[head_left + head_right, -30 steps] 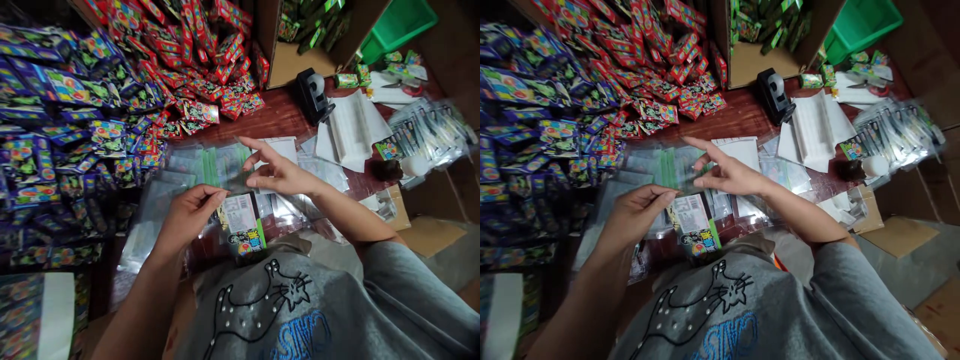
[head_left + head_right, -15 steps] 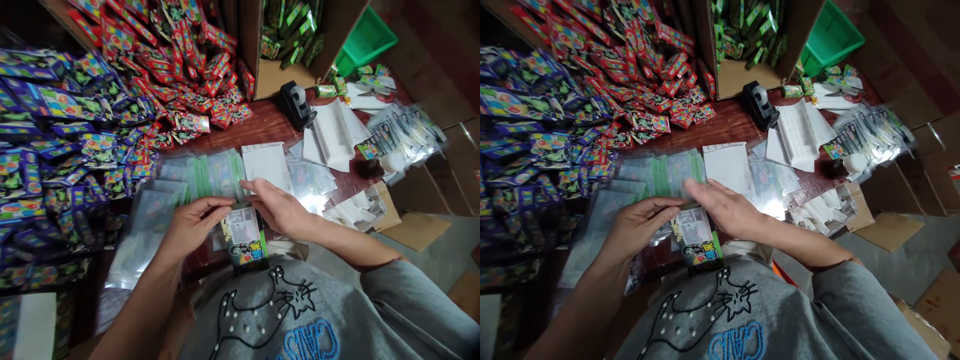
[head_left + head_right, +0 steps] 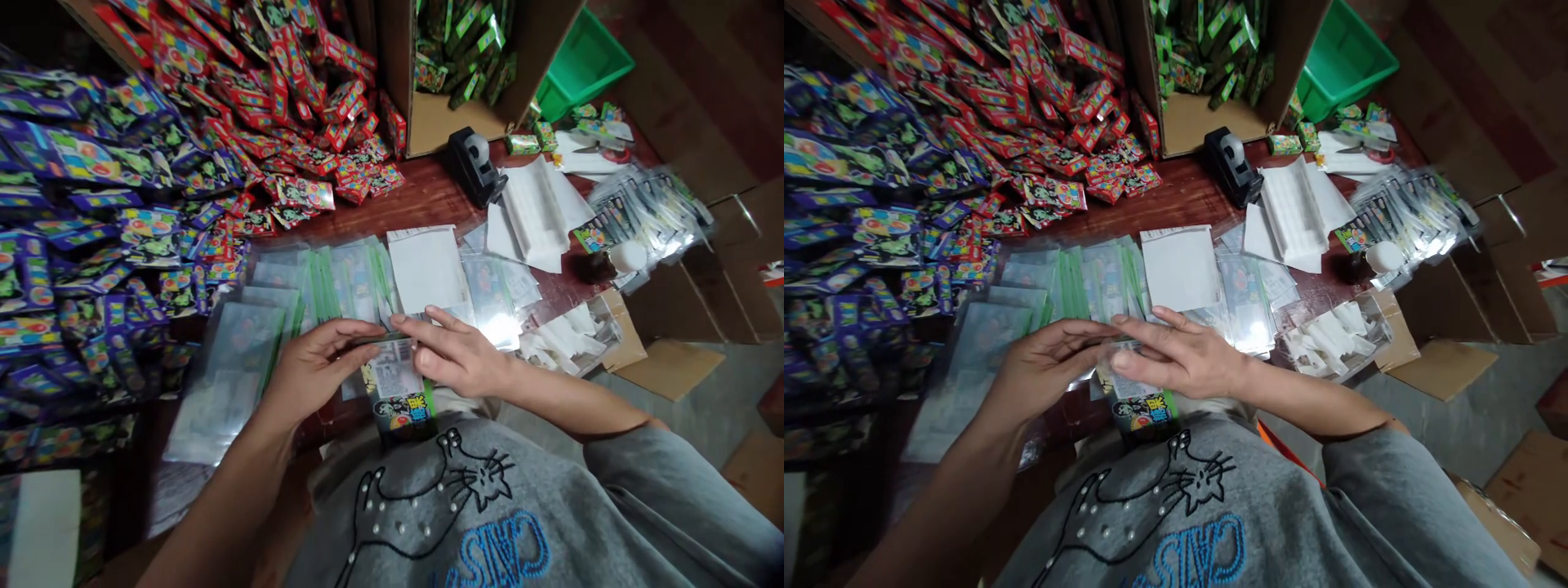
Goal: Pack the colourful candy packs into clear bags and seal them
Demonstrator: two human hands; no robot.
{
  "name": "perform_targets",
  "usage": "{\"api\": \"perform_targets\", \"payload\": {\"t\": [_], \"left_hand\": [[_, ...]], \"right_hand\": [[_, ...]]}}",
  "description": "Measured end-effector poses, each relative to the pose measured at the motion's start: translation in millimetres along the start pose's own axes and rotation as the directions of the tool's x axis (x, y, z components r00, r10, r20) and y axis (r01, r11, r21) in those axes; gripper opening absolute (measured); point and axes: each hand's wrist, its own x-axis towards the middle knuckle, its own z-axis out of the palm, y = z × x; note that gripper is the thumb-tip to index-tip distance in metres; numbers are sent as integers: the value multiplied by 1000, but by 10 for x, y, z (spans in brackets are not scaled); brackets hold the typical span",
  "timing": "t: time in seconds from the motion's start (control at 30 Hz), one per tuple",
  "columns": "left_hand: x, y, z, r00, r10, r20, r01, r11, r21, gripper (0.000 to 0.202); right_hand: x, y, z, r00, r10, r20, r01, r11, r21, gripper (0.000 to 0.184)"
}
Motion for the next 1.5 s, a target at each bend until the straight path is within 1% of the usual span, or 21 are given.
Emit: {"api": "perform_targets", "payload": {"t": [0.03,0.1,0.17,0.23,0.33,0.43,0.53,0.67,0.8,0.9,0.97,1.1,1.17,1.2,1.23,1.27,1.33,1.37,1.4,1.43,1.5], "left_hand": [[-6,3,25,1000,23,1,-23,1000,9,33],[-18,9,76,998,62,4,-62,997,50,27],[-34,11,121,998,66,-4,-65,993,102,22],[-53,11,156,999,46,-20,-42,988,149,22],[-70,14,194,999,6,-43,3,982,188,24],[-67,35,220,999,-17,-47,26,980,198,25],[-50,62,240,998,-35,-58,46,981,189,24],[-17,81,245,994,-86,-73,96,986,138,28],[5,103,206,993,-99,-70,103,993,63,28],[2,121,188,992,-102,-71,104,994,27,27],[2,112,197,992,-109,-64,110,994,14,28],[34,33,150,993,-110,-36,109,994,-20,38],[50,-3,21,989,-143,-41,143,990,0,43],[49,-13,-67,982,-159,-100,159,987,-5,43],[41,-15,-158,965,-166,-201,162,986,-37,43],[24,-13,-241,930,-166,-329,142,985,-96,43],[-35,-4,-330,806,-162,-569,36,974,-226,44],[-78,-7,-324,754,-169,-635,-4,965,-260,46],[-129,-20,-282,728,-176,-663,-13,963,-271,50],[-189,-45,-213,728,-183,-661,2,964,-266,56],[-330,-128,-39,761,-179,-623,34,971,-237,71]], "right_hand": [[-10,5,-19,1000,-1,10,0,1000,21,71],[50,51,-109,993,120,-7,-118,980,158,75],[186,142,-245,952,306,-16,-281,895,347,91],[335,243,-372,903,427,46,-392,775,496,104],[481,323,-442,871,432,234,-480,641,599,104],[523,283,-369,852,400,337,-521,593,614,102],[524,219,-272,841,414,347,-540,629,559,104],[521,186,-225,848,439,297,-527,757,386,107],[489,109,-200,909,394,135,-406,910,82,103],[451,29,-130,956,280,87,-273,958,-81,90],[442,6,-76,961,254,104,-245,965,-93,90],[433,104,-60,928,294,228,-309,951,32,96],[370,212,-122,933,308,184,-335,932,138,100],[314,269,-161,933,343,105,-358,915,187,102],[244,321,-195,917,399,2,-389,893,228,103],[166,362,-215,879,464,-104,-426,866,262,102],[16,399,-184,788,569,-236,-487,810,327,100],[-38,394,-128,763,597,-249,-498,787,364,100],[-68,377,-50,750,614,-246,-498,769,402,102],[-72,357,37,741,628,-240,-494,751,439,105],[-14,334,189,701,663,-262,-493,716,494,110]]}}
